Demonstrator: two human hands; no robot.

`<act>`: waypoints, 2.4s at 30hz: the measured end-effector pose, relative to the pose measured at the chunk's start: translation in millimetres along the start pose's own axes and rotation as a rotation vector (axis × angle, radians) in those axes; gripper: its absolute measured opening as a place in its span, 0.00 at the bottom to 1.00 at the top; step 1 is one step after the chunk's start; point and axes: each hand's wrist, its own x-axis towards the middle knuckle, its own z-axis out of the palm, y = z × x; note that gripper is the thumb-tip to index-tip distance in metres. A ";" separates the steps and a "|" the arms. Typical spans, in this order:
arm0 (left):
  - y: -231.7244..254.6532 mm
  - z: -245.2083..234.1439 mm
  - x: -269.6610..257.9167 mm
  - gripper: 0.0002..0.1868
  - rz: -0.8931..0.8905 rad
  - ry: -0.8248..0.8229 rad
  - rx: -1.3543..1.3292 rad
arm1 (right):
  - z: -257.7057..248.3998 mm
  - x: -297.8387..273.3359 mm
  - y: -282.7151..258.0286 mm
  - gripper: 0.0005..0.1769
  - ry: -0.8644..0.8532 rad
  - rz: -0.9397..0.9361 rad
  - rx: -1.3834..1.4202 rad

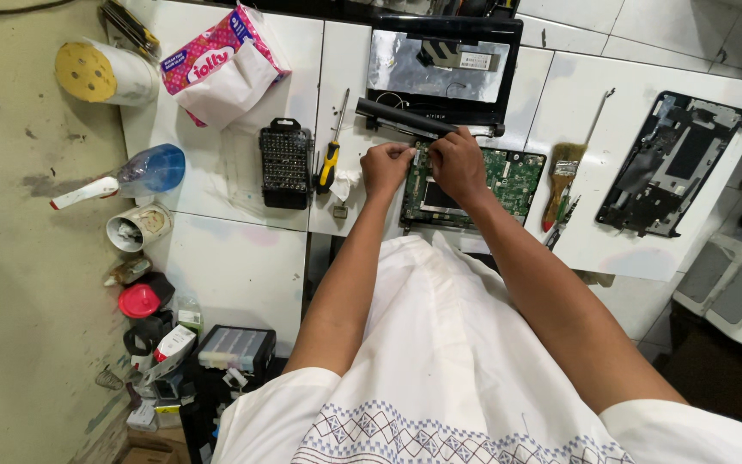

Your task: The person places a green circuit board on a white table and uses a screwdriver to tighten screws on the board. The person then picks up a small black component and attaches it to the circuit board.

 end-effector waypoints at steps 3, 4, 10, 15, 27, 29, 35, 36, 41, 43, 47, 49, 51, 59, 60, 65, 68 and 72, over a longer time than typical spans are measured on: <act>0.2 0.2 1.8 0.10 0.010 -0.007 -0.012 | 2.6 0.8 3.1 0.06 -0.004 -0.017 0.006; -0.9 0.8 2.9 0.10 0.010 -0.009 -0.011 | 1.5 1.3 2.6 0.06 -0.004 -0.015 0.006; -0.9 1.0 2.6 0.10 0.023 -0.005 -0.014 | -0.6 2.3 1.9 0.08 -0.037 -0.064 -0.058; 1.2 -0.7 3.4 0.10 0.006 -0.019 -0.047 | 5.6 2.7 6.8 0.07 -0.038 -0.070 -0.069; 0.4 -0.5 2.1 0.09 0.031 -0.005 -0.038 | 24.8 5.1 22.9 0.11 -0.086 -0.217 -0.233; -0.4 0.7 1.1 0.10 0.016 -0.006 -0.020 | 29.2 4.2 26.4 0.11 -0.097 -0.235 -0.258; -5.5 7.7 5.5 0.09 0.021 0.002 0.005 | 25.6 7.3 20.4 0.09 -0.139 -0.277 -0.342; -7.1 8.9 6.1 0.10 0.025 0.008 0.006 | 23.8 8.0 17.9 0.08 -0.144 -0.292 -0.377; -10.3 12.0 11.1 0.09 0.031 0.013 0.008 | 22.5 7.9 22.5 0.11 -0.090 -0.298 -0.348; -12.5 14.1 11.5 0.09 0.029 0.022 0.014 | 24.6 5.1 25.4 0.12 -0.078 -0.280 -0.328; -12.1 15.0 12.2 0.10 0.040 0.025 0.032 | 24.8 5.4 27.1 0.12 -0.049 -0.268 -0.312; -13.1 15.9 12.5 0.10 0.031 0.029 0.037 | 22.1 2.9 26.1 0.11 -0.047 -0.266 -0.301; -13.0 13.1 12.5 0.08 0.026 0.005 0.034 | 21.2 -0.4 24.4 0.10 -0.025 -0.264 -0.350; -8.0 11.9 12.9 0.07 0.020 0.005 0.041 | 6.5 5.0 20.6 0.12 -0.076 -0.298 -0.281; -9.0 12.0 13.5 0.07 0.017 0.007 0.039 | 11.0 4.4 21.9 0.12 -0.079 -0.281 -0.280; -11.6 13.7 15.1 0.08 0.030 -0.004 0.056 | 12.8 7.1 25.7 0.12 -0.115 -0.333 -0.354; -10.1 14.0 16.6 0.08 0.032 -0.006 0.059 | 19.8 10.1 31.6 0.11 -0.128 -0.365 -0.398; -14.8 15.6 17.8 0.07 0.043 -0.009 0.087 | 20.6 11.5 32.2 0.11 -0.141 -0.412 -0.434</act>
